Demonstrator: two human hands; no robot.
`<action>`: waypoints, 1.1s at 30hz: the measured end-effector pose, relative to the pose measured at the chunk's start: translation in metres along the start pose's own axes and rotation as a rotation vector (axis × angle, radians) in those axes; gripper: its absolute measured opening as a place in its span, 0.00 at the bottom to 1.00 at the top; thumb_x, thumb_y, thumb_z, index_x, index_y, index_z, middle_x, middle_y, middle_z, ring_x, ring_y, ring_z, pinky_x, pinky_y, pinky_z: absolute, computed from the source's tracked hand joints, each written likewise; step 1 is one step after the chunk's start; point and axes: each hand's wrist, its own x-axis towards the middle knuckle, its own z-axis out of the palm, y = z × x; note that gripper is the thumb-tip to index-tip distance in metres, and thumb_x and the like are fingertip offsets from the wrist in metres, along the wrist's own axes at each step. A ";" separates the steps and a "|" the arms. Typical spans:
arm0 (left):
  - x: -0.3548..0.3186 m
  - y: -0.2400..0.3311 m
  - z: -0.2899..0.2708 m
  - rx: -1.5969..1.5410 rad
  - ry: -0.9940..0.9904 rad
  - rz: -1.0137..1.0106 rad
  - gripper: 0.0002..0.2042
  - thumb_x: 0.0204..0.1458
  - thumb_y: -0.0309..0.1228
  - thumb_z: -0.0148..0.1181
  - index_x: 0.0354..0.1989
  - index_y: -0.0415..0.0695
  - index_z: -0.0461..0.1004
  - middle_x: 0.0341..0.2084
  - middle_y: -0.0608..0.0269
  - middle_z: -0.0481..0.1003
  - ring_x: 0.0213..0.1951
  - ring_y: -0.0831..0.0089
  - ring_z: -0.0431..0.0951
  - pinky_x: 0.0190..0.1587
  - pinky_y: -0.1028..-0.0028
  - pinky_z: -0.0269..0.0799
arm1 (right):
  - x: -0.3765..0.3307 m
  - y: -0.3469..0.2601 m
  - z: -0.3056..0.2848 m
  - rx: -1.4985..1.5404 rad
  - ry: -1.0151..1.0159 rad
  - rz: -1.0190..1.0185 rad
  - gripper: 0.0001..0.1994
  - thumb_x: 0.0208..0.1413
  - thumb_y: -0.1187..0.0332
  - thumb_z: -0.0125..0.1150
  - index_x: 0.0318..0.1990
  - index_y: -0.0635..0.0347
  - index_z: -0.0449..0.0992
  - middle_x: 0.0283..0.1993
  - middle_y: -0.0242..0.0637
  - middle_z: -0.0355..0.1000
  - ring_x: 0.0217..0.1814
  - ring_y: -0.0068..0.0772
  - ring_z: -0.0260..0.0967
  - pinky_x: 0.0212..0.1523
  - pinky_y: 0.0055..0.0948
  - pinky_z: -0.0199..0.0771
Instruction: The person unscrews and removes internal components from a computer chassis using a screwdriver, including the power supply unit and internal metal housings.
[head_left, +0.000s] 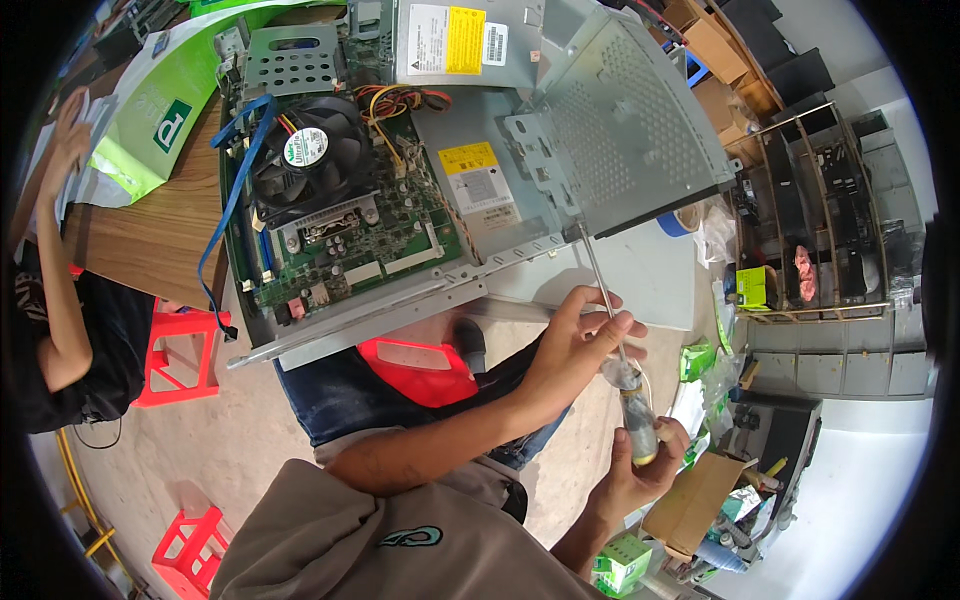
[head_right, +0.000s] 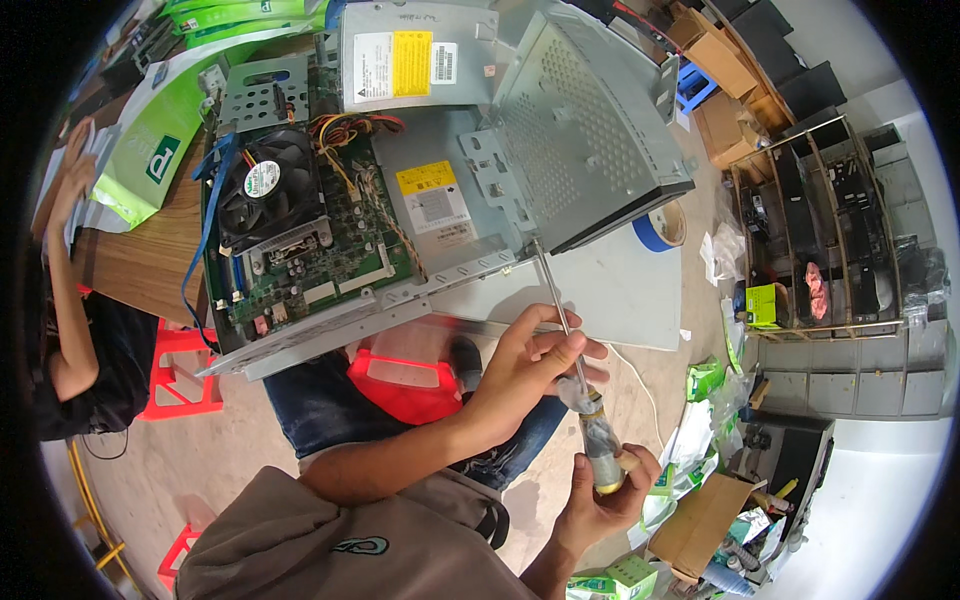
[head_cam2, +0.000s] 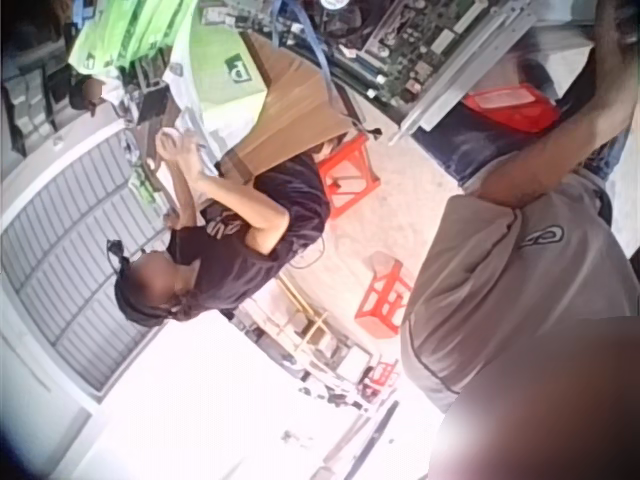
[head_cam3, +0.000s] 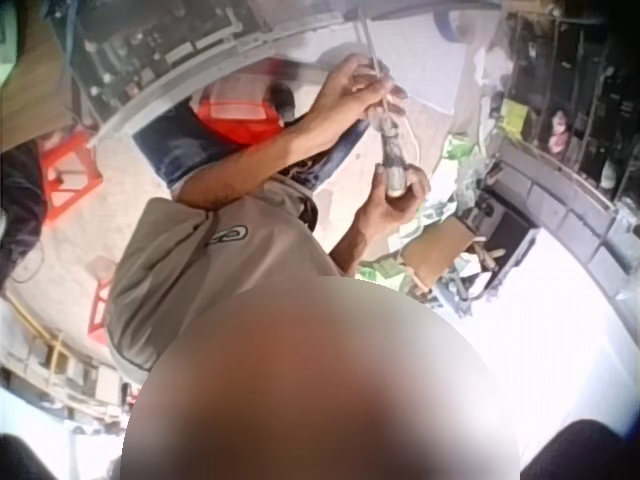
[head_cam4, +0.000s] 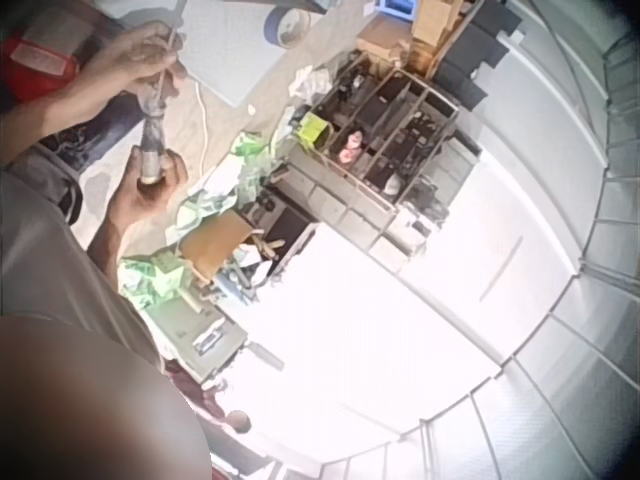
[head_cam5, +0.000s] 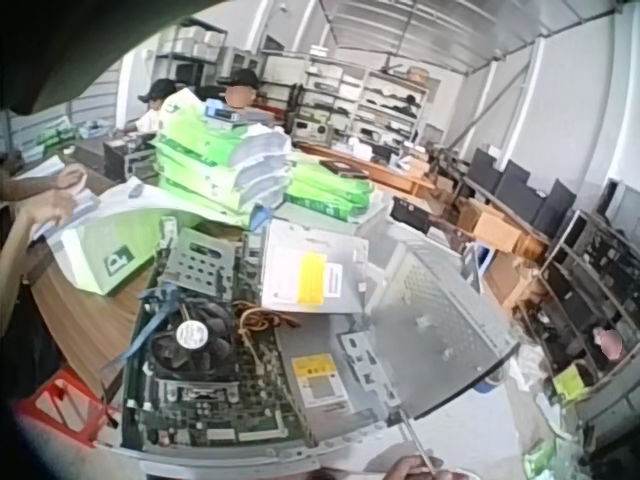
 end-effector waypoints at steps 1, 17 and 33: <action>0.002 0.003 0.001 0.017 -0.002 -0.024 0.17 0.73 0.33 0.49 0.63 0.36 0.62 0.52 0.43 0.80 0.51 0.51 0.84 0.53 0.62 0.82 | -0.001 0.001 0.002 0.029 0.028 -0.022 0.25 0.54 0.63 0.78 0.55 0.60 0.73 0.57 0.39 0.66 0.59 0.36 0.64 0.64 0.36 0.64; 0.003 -0.007 0.000 0.014 -0.087 0.096 0.17 0.75 0.37 0.45 0.66 0.43 0.60 0.58 0.44 0.76 0.55 0.54 0.82 0.58 0.60 0.79 | -0.005 0.007 0.009 0.686 -0.063 0.487 0.33 0.64 0.44 0.65 0.62 0.64 0.64 0.39 0.48 0.74 0.27 0.29 0.72 0.22 0.22 0.70; 0.005 -0.003 -0.003 0.068 -0.087 0.079 0.18 0.74 0.36 0.45 0.65 0.38 0.60 0.56 0.41 0.76 0.54 0.50 0.83 0.57 0.58 0.81 | -0.005 0.004 0.016 0.760 -0.071 0.541 0.29 0.67 0.48 0.62 0.61 0.64 0.65 0.37 0.42 0.74 0.28 0.25 0.70 0.24 0.20 0.67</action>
